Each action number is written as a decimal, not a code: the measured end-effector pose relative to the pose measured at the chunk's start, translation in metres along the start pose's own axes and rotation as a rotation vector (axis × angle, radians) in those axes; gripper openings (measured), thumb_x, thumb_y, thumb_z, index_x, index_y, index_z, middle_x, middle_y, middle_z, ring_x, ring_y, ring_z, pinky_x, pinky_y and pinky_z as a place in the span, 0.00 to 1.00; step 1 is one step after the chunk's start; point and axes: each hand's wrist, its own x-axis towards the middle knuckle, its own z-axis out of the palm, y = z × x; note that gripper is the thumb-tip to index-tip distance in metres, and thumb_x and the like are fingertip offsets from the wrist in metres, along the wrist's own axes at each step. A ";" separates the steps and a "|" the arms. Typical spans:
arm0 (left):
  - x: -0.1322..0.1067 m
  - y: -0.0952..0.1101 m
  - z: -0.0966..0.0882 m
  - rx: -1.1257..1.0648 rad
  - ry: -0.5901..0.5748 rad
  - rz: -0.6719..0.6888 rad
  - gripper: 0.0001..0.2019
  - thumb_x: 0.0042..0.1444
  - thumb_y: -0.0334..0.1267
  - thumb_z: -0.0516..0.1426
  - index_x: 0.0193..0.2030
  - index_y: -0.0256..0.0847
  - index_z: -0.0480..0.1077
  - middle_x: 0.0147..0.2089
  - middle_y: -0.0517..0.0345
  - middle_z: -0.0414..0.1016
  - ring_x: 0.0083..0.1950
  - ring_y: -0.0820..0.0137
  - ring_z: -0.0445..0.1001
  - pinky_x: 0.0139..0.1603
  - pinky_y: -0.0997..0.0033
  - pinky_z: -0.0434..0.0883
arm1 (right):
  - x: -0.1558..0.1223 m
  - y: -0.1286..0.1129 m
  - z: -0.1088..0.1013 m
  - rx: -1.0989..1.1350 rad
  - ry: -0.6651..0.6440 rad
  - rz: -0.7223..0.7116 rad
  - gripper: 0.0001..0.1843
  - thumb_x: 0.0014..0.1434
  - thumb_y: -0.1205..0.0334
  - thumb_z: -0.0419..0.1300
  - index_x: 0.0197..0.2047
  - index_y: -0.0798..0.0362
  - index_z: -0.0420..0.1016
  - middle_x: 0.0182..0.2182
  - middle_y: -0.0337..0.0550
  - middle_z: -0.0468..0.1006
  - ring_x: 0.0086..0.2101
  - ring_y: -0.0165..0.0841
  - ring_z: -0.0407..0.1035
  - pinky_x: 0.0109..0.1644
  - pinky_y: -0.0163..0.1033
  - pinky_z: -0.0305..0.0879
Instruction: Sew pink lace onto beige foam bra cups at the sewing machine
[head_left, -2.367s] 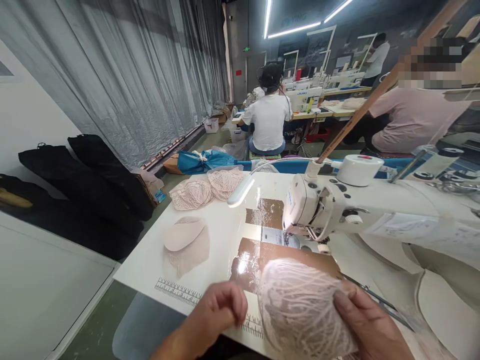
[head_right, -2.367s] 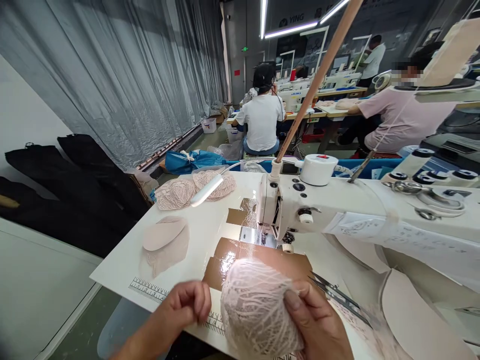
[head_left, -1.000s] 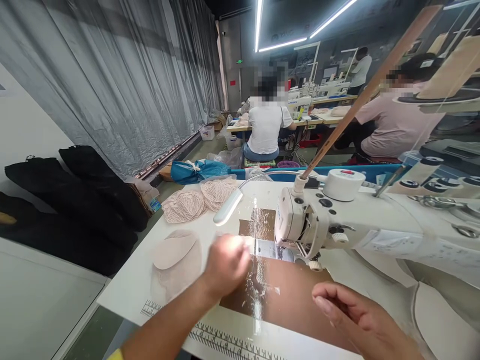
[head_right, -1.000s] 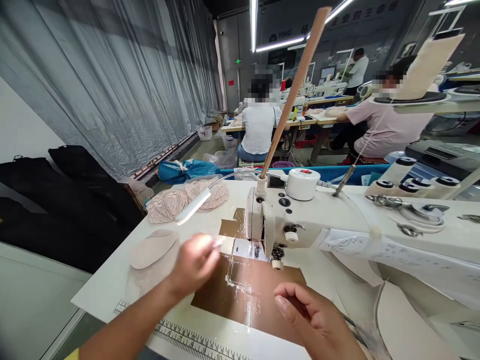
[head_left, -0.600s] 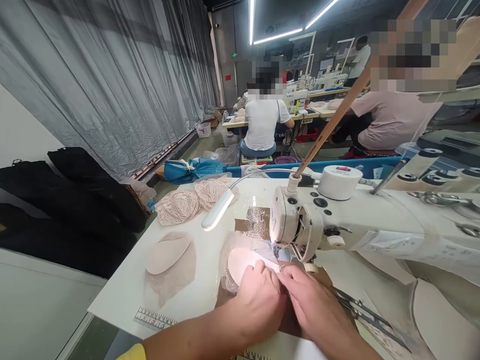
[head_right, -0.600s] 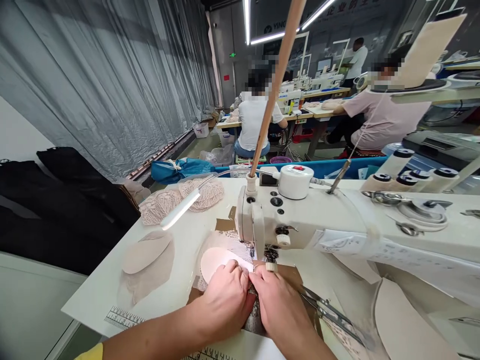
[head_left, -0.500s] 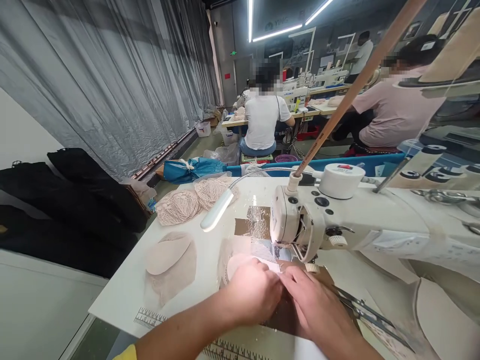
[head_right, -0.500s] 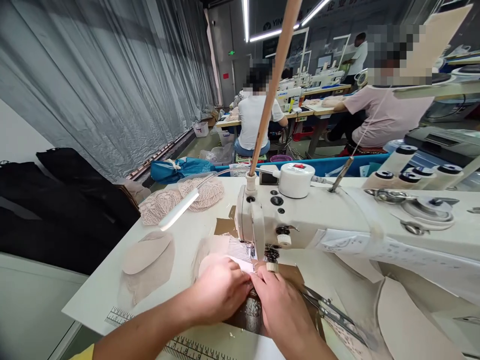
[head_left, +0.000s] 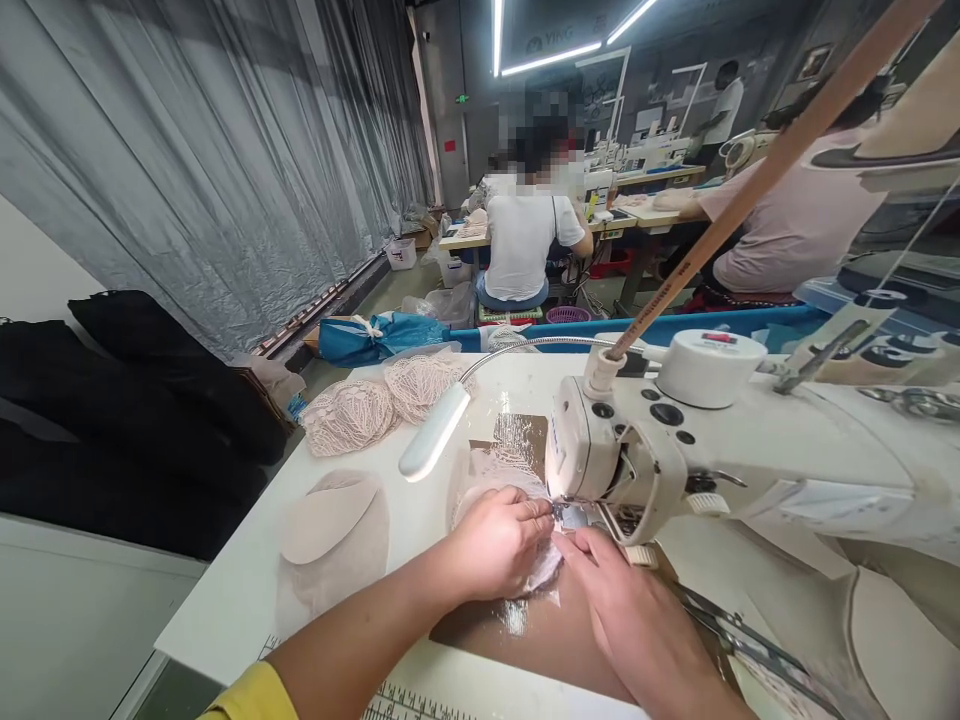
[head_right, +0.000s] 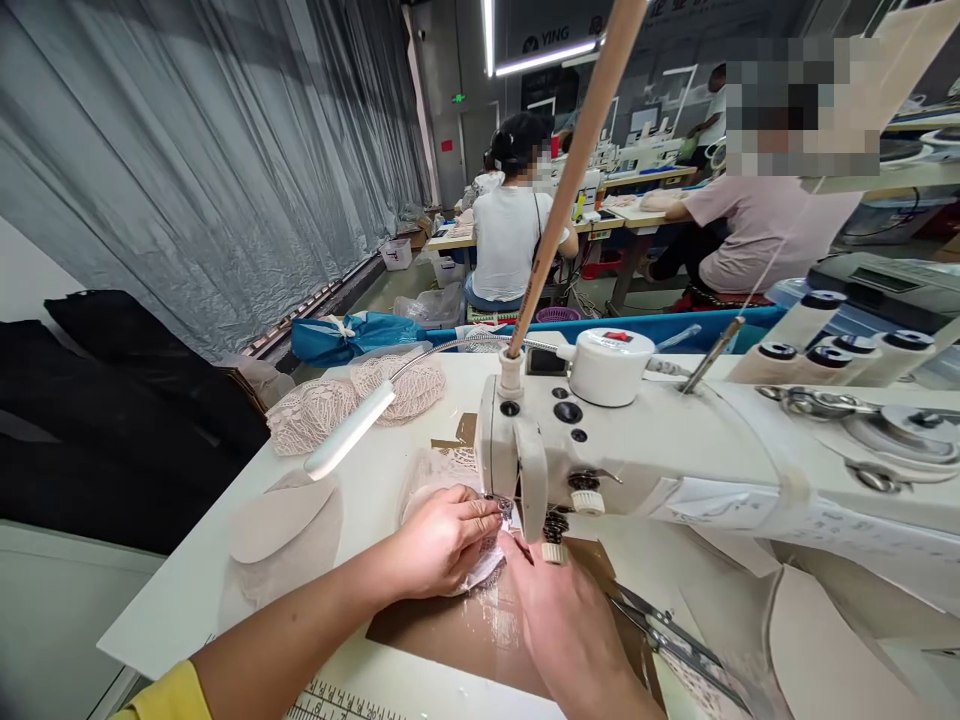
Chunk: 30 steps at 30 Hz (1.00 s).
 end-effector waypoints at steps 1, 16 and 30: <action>0.000 -0.001 0.000 -0.005 0.009 -0.006 0.15 0.57 0.31 0.51 0.49 0.35 0.73 0.52 0.50 0.75 0.41 0.64 0.71 0.44 0.65 0.70 | 0.000 0.000 0.000 0.003 -0.009 0.004 0.30 0.50 0.81 0.49 0.49 0.48 0.79 0.37 0.43 0.81 0.23 0.31 0.70 0.25 0.35 0.67; -0.003 -0.001 0.006 0.022 0.034 -0.178 0.17 0.58 0.35 0.53 0.54 0.40 0.69 0.52 0.50 0.74 0.52 0.59 0.67 0.51 0.59 0.66 | -0.004 0.005 0.004 -0.021 0.050 -0.087 0.31 0.51 0.81 0.46 0.50 0.52 0.78 0.42 0.47 0.80 0.24 0.31 0.72 0.26 0.35 0.70; -0.010 -0.011 -0.008 -0.204 -0.031 -0.322 0.15 0.46 0.29 0.54 0.40 0.42 0.76 0.56 0.57 0.73 0.64 0.54 0.61 0.67 0.43 0.50 | -0.014 0.012 0.018 0.138 0.122 -0.076 0.23 0.63 0.72 0.42 0.51 0.51 0.74 0.42 0.44 0.78 0.32 0.32 0.74 0.34 0.38 0.72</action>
